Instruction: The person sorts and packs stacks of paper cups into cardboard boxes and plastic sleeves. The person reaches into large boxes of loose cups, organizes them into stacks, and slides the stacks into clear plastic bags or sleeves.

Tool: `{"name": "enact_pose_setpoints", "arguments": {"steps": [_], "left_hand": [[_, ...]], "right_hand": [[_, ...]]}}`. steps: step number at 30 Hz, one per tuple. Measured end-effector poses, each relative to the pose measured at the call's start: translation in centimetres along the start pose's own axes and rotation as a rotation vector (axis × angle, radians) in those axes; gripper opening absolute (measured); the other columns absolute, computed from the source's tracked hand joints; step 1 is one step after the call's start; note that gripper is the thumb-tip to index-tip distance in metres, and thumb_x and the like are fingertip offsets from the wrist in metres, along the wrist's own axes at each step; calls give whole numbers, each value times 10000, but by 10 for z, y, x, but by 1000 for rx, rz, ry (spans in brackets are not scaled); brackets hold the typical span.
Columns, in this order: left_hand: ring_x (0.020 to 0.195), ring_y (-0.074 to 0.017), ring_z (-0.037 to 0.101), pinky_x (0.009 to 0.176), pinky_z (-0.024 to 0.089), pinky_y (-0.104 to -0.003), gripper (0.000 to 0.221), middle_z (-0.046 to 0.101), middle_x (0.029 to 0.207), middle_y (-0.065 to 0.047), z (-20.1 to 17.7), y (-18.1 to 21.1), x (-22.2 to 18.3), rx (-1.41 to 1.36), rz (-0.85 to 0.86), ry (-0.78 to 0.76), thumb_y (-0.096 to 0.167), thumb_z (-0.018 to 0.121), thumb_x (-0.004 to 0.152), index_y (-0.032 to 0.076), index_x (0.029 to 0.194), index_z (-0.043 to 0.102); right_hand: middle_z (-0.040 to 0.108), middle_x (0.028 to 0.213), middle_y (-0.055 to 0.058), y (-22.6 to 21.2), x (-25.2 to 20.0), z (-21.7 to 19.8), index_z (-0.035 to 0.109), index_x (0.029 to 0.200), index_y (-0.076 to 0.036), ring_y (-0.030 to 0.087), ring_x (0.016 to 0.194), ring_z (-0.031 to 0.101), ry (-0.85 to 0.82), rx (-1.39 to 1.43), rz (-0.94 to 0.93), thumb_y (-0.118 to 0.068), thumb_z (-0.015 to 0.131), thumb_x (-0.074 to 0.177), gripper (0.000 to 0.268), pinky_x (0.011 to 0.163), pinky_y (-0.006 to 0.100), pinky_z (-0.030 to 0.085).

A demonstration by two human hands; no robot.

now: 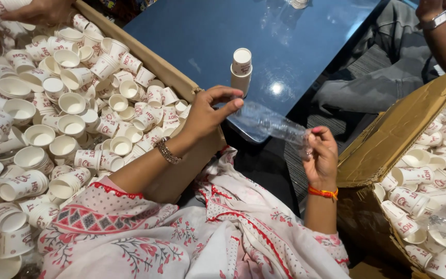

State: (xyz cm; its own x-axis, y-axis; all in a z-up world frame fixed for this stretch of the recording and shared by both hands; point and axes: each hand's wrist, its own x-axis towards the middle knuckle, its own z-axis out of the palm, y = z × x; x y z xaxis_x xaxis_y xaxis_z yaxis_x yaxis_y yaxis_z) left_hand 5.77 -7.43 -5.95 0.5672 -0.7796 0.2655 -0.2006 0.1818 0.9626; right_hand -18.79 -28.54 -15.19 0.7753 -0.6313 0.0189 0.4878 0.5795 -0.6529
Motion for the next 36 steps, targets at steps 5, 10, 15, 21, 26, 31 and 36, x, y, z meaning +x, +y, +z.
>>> {"name": "enact_pose_setpoints", "arguments": {"steps": [5, 10, 15, 21, 26, 31, 36], "left_hand": [[1053, -125, 673, 926, 548, -268, 235, 718, 1130, -51, -15, 5, 9, 87, 71, 2, 200, 783, 952, -3, 1065, 747], [1047, -128, 702, 958, 575, -263, 285, 742, 1120, -62, -28, 24, 30, 44, -7, 85, 216, 795, 936, 18, 1124, 714], [1182, -133, 639, 1030, 505, -284, 344, 703, 1233, -40, -39, 35, 47, -225, -240, -236, 149, 779, 858, 66, 1175, 673], [1098, -168, 649, 989, 516, -335, 218, 718, 1189, -67, -45, 6, 57, -327, -289, -218, 94, 784, 871, 33, 1068, 712], [1083, -125, 623, 1009, 496, -288, 100, 686, 1118, -36, -37, 12, 59, -239, -188, -188, 112, 744, 949, 55, 936, 664], [885, -72, 538, 875, 508, -262, 142, 615, 933, 13, -38, 5, 65, -135, -154, -43, 181, 647, 1071, 74, 995, 593], [506, -146, 631, 503, 470, -307, 116, 591, 620, -88, -16, 75, 62, 603, 97, 48, 91, 555, 1076, 20, 1015, 485]], "right_hand": [[666, 1021, 136, -6, 33, 42, 576, 1109, -8, 111, 736, 662, -77, -8, -56, 47, 592, 1020, 105, 559, 178, 534], [664, 1030, 124, -18, 54, 57, 571, 1100, -17, 73, 681, 598, -95, -39, -108, 46, 608, 1027, 103, 525, 149, 473], [677, 992, 99, -34, 73, 56, 573, 1060, -35, 41, 607, 568, -45, -28, -99, 33, 620, 989, 109, 428, 137, 419], [688, 930, 116, -51, 82, 51, 588, 1055, -39, 58, 610, 597, -41, 102, -34, 21, 619, 967, 111, 414, 149, 428], [695, 887, 111, -54, 88, 46, 594, 1064, -37, 64, 632, 623, -43, 6, -73, 22, 626, 988, 102, 497, 144, 472], [690, 849, 87, -46, 91, 46, 601, 1092, -26, 50, 629, 613, -21, -79, -102, 25, 639, 992, 119, 524, 142, 469], [717, 879, 50, -36, 88, 49, 692, 1115, 0, 12, 647, 542, -2, -687, -314, -35, 663, 1014, 111, 546, 168, 404]]}}
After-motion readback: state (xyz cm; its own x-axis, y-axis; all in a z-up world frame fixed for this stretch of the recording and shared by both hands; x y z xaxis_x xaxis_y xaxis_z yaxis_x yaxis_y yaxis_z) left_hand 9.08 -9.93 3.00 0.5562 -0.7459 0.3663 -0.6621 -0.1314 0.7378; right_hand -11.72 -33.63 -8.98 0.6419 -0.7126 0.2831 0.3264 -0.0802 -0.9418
